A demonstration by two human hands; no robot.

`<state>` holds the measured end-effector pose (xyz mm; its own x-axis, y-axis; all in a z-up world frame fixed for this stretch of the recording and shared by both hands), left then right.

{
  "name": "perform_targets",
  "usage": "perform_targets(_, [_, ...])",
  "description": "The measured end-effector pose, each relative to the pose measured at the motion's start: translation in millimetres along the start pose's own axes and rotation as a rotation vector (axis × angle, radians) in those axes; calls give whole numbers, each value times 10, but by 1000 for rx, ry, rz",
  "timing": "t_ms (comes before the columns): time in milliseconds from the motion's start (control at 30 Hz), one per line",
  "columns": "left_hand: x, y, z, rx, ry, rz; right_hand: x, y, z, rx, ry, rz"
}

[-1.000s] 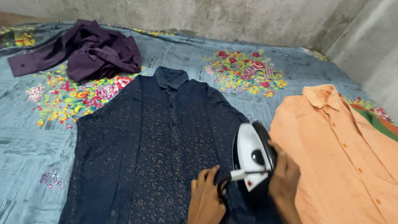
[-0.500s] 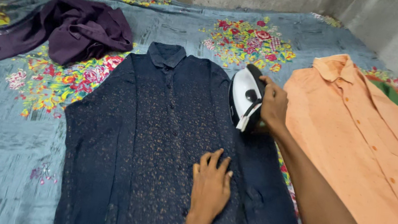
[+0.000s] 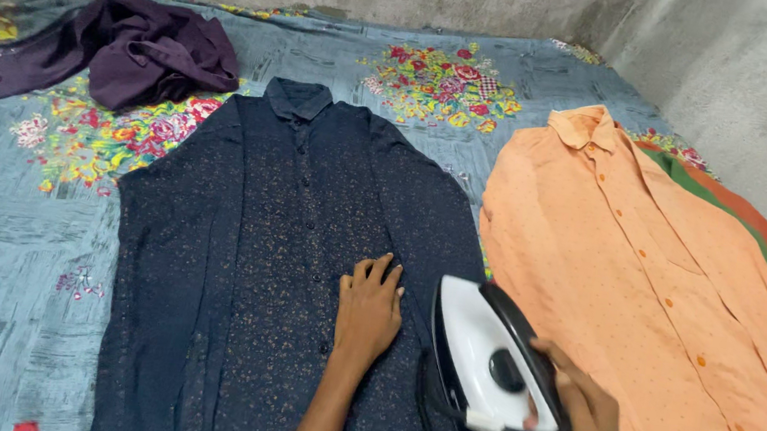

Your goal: The person irons a dark blue patterned shirt laid flat on a bed. They use a white electric iron to smooth the body and sleeves, occasionally adjusting the fabric with their left hand. A peach-colored shirt and a purple garment remain nearby but are not handled.

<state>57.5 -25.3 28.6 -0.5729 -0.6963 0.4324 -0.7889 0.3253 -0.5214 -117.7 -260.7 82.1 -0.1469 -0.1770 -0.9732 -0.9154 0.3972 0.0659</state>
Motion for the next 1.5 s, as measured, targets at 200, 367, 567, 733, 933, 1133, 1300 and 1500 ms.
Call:
perform_targets(200, [-10,-22,-38,14,53,-46,-117,-328,246,22,-1,-77])
perform_targets(367, [-71,-77,-106,61,92,-128,-375,-1558,936,-37,51,-194])
perform_targets(567, [-146,-117,-83,47,170,-202,-582,-2939,1718,-1,-32,-197])
perform_targets(733, [-176,-167,-83,-2,213,-233,-915,-3510,2150,-75,-30,-443])
perform_targets(933, [-194,-146,-98,2,231,-232,-823,-3608,2152,-41,68,-264])
perform_targets(1133, [-188,-85,-108,143,171,-153,-483,-2863,1443,-48,206,-263])
perform_targets(1300, [-237,-4,79,198,89,-69,-312,-1934,962,-107,60,-191])
perform_targets(1500, [-222,63,219,102,3,12,-155,-1151,504,-83,104,-45])
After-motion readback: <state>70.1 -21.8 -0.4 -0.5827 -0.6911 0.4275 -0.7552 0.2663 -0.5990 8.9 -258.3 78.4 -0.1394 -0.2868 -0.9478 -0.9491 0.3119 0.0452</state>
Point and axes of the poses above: each hand's wrist, its own y-axis away from the middle knuckle, its own z-axis out of the palm, x = y × z, the point moved 8 cm from there along -y, towards the middle knuckle, and after that the axes turned 7 degrees about z, right-handed, at the moved point
